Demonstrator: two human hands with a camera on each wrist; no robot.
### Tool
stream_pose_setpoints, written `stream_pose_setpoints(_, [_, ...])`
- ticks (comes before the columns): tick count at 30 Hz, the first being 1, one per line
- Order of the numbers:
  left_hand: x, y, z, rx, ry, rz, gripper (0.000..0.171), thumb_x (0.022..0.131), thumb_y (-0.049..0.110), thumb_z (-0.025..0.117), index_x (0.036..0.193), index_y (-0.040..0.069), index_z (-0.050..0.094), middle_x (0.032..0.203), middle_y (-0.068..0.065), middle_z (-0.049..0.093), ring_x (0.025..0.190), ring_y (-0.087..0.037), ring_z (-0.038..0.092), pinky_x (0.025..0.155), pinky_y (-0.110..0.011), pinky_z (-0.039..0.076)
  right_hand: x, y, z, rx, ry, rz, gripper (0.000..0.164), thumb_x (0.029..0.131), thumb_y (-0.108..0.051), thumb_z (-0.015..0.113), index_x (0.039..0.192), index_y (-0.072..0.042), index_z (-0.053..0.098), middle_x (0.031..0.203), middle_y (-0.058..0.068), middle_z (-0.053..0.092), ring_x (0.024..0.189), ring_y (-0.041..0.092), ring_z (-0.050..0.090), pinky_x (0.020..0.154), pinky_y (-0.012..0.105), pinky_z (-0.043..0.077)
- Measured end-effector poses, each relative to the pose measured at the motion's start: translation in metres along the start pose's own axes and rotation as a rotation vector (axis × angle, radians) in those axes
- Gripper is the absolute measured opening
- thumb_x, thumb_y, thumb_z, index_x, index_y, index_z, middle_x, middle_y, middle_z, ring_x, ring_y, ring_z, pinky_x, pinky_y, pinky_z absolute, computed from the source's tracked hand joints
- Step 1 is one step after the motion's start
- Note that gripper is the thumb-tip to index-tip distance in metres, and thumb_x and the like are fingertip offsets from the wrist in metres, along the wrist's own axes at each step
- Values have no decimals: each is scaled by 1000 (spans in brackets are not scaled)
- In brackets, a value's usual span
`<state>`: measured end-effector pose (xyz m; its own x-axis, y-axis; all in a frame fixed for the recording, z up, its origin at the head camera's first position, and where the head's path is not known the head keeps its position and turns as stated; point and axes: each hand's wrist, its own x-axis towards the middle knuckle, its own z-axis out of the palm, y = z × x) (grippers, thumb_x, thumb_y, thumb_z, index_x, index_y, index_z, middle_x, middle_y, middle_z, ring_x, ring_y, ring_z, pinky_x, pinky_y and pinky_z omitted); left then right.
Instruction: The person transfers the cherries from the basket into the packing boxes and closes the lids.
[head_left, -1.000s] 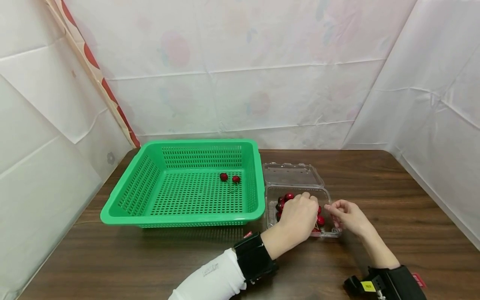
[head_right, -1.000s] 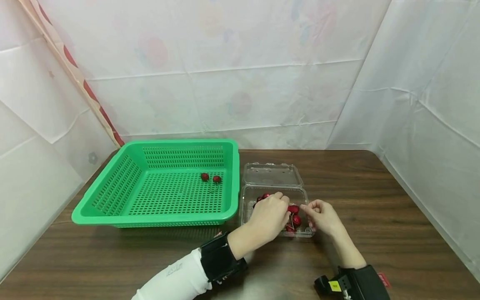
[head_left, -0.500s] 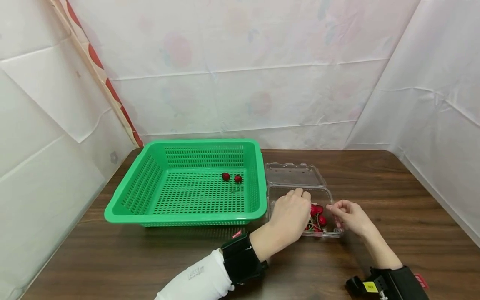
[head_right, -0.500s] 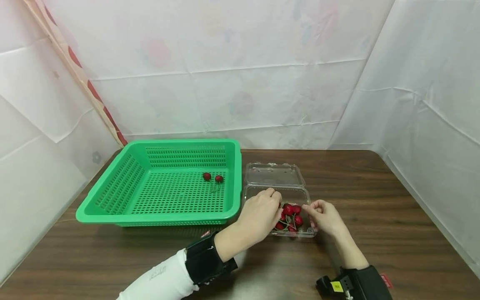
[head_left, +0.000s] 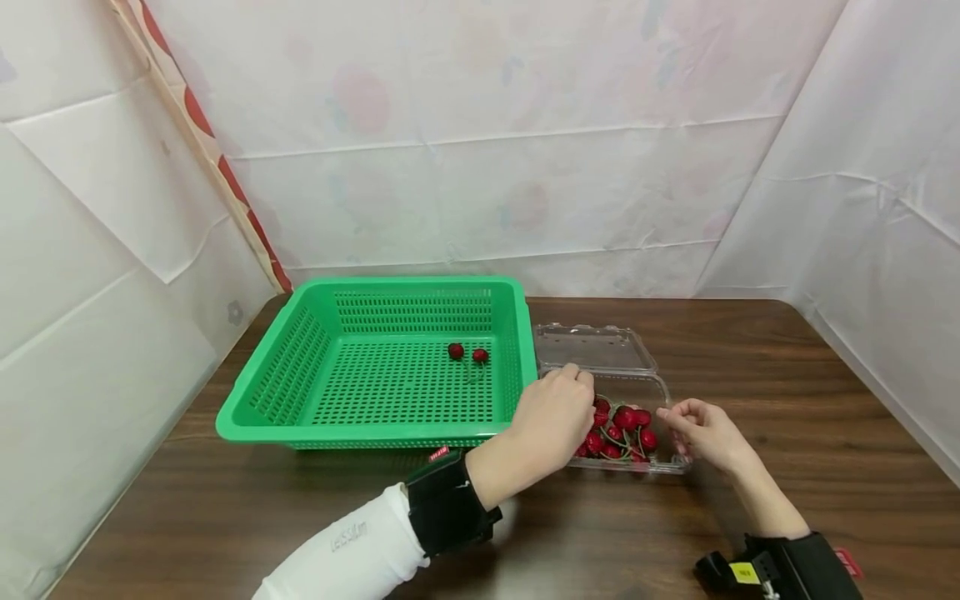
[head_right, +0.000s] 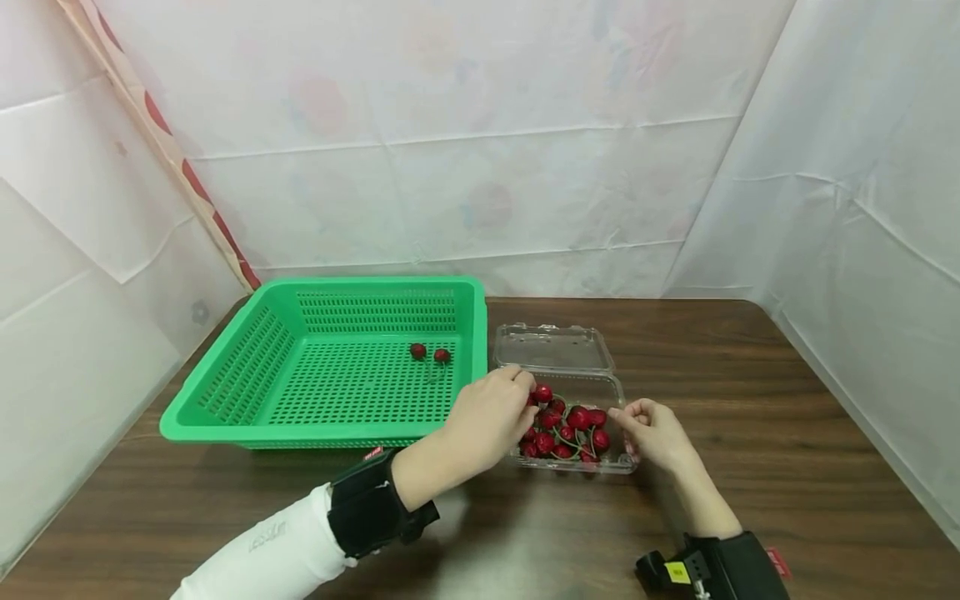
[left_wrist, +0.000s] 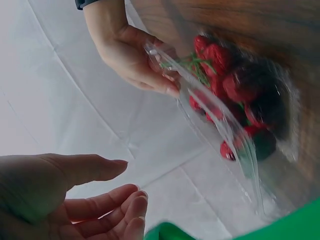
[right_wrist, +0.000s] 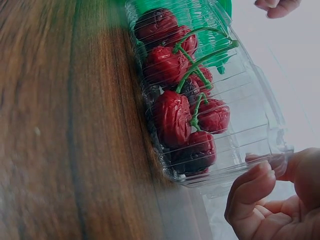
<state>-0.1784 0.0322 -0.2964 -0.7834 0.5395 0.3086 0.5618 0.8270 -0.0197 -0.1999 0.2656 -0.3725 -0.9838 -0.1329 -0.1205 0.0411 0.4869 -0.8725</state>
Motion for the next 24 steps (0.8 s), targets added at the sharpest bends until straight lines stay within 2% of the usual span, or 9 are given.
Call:
stream_pose_setpoints(13, [-3,-23,-19,-19,-115,-14,13,83,21,61,85,8,62,77,-1,53,66,-12,53,48,-20,44,1,-1,-1,-9,2,16,29,92,-23,50,86,6,45,55,2,46,45,9,42,41,26,39])
stream_pose_setpoints(24, [-5,-45,-30,-81,-159,-23,14,83,19,62,89,6,63,80,-3,56,71,-15,56,52,-23,46,1,0,-1,-1,2,13,29,92,-22,49,86,6,45,55,2,46,44,10,43,41,28,40])
